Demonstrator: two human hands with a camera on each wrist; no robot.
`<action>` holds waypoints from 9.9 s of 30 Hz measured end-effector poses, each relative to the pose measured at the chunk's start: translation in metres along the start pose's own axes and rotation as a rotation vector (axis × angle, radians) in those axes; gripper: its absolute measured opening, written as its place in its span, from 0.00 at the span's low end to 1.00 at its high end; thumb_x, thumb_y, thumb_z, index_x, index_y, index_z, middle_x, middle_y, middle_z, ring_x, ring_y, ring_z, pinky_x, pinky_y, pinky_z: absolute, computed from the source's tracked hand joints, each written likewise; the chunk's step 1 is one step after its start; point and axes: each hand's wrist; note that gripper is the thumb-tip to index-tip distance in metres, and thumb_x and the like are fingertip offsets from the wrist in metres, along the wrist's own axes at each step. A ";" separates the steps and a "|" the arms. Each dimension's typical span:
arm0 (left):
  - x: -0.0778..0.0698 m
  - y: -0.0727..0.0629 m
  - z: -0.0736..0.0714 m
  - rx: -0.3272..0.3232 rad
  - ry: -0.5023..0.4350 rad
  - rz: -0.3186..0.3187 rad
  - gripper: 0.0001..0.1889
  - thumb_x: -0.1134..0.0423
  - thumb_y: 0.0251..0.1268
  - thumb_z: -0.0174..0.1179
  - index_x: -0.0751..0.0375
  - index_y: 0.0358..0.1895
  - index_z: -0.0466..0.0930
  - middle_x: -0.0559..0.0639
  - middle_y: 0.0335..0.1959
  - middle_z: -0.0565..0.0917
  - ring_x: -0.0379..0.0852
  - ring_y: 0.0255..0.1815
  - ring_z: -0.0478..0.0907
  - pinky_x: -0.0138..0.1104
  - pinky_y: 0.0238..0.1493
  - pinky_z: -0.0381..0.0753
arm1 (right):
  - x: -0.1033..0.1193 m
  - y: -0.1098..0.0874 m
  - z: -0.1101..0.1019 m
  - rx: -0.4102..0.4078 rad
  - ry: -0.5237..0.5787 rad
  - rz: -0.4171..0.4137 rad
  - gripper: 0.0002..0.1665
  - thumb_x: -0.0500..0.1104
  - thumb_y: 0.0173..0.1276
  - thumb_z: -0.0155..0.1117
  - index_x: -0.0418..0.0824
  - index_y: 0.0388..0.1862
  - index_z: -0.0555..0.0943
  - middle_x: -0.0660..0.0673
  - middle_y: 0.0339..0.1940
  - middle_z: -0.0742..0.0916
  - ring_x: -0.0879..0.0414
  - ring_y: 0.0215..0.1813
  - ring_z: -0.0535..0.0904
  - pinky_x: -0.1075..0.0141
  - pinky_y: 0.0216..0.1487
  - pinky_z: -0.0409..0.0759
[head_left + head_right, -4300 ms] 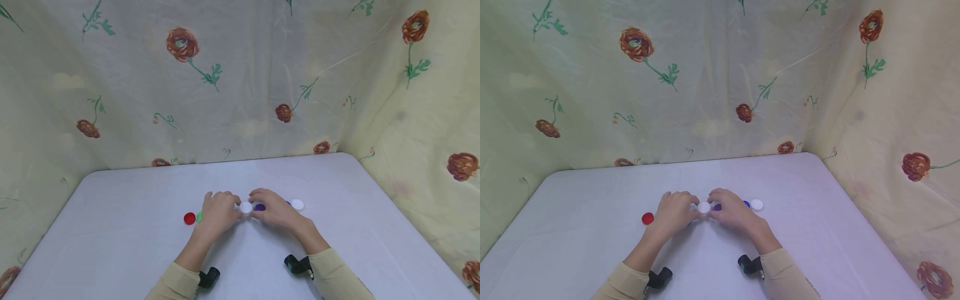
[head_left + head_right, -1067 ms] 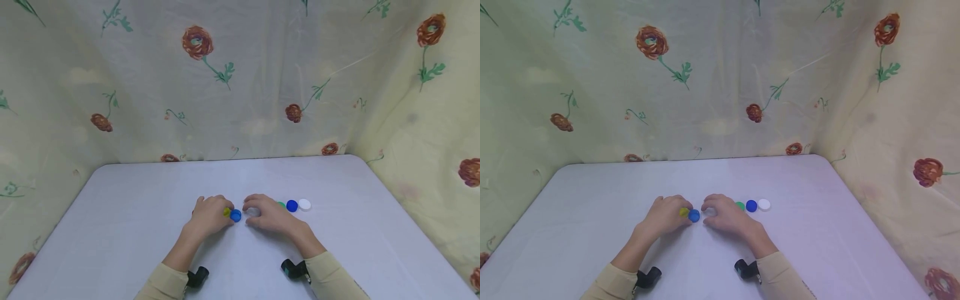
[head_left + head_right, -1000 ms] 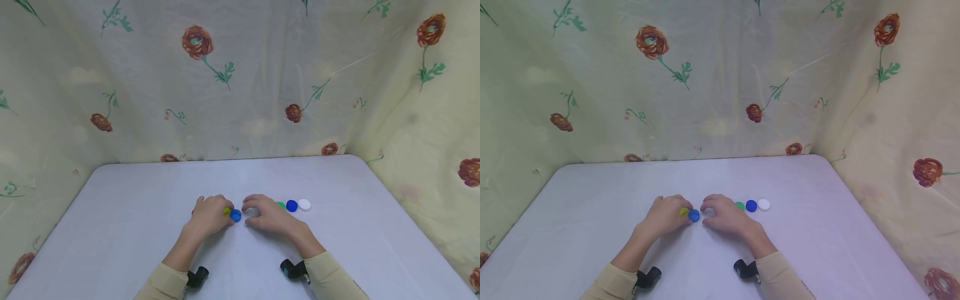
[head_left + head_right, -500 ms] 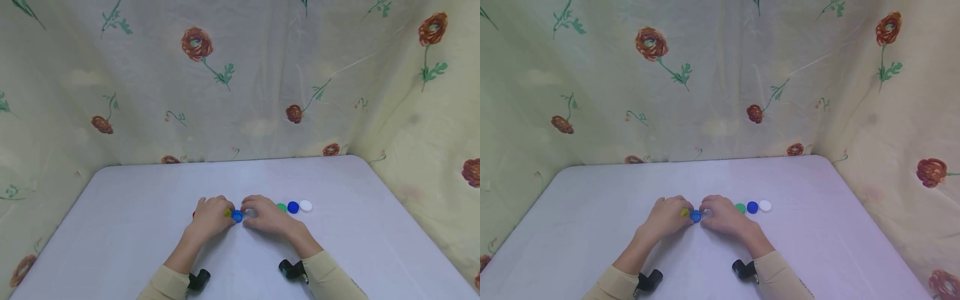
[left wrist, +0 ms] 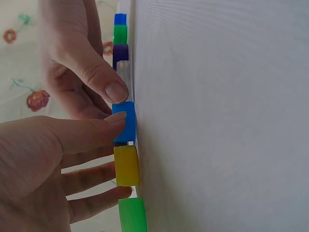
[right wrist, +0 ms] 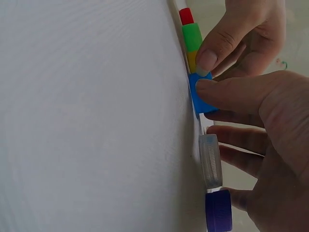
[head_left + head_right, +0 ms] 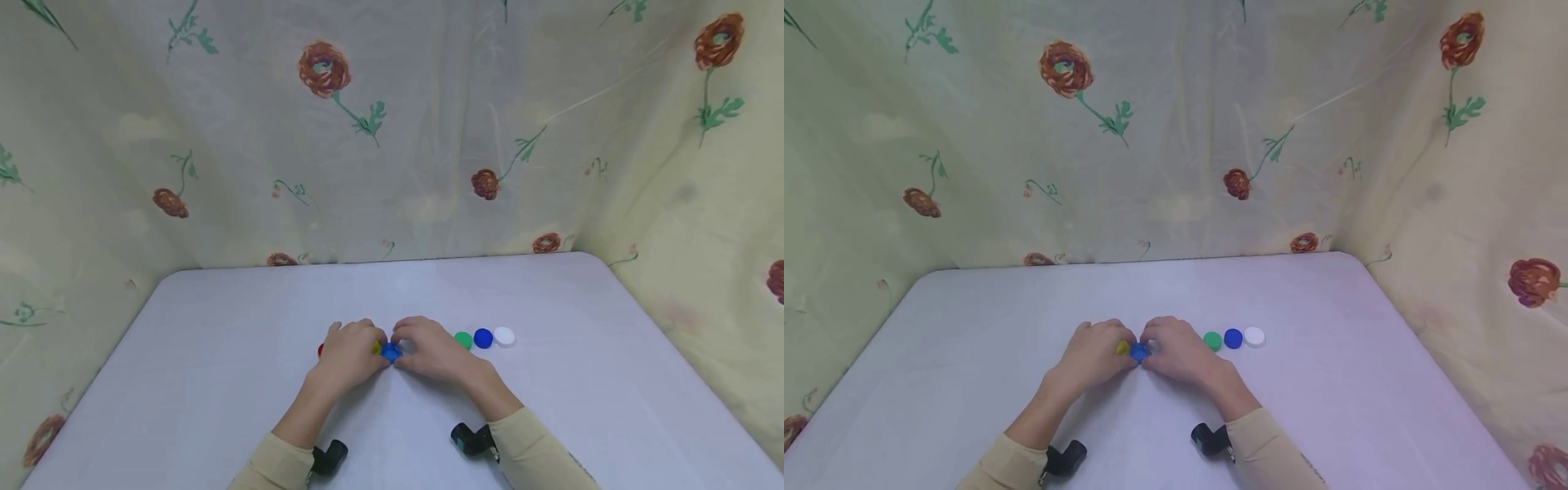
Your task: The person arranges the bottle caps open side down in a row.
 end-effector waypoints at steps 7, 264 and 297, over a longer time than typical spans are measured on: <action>-0.003 0.000 -0.004 0.002 -0.010 0.003 0.14 0.52 0.58 0.71 0.52 0.45 0.88 0.47 0.42 0.87 0.49 0.47 0.82 0.58 0.60 0.71 | 0.001 0.000 -0.003 -0.030 0.000 -0.008 0.15 0.46 0.62 0.72 0.45 0.48 0.85 0.46 0.61 0.83 0.47 0.70 0.73 0.50 0.72 0.70; 0.010 -0.008 -0.011 0.015 -0.014 -0.097 0.20 0.50 0.57 0.71 0.50 0.53 0.85 0.49 0.50 0.87 0.50 0.53 0.82 0.56 0.60 0.72 | 0.004 0.001 -0.001 -0.019 0.038 0.118 0.20 0.46 0.67 0.67 0.47 0.57 0.82 0.47 0.67 0.80 0.47 0.73 0.71 0.48 0.72 0.70; 0.018 -0.007 -0.009 -0.017 0.001 -0.120 0.13 0.54 0.54 0.74 0.54 0.41 0.90 0.45 0.43 0.89 0.48 0.48 0.83 0.53 0.57 0.72 | 0.018 0.019 0.012 -0.018 0.027 0.027 0.14 0.46 0.66 0.69 0.45 0.50 0.86 0.46 0.60 0.84 0.48 0.68 0.76 0.51 0.69 0.73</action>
Point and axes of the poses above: each hand's wrist, its own y-axis towards the middle knuckle, its own z-axis out of the palm, x = y × z
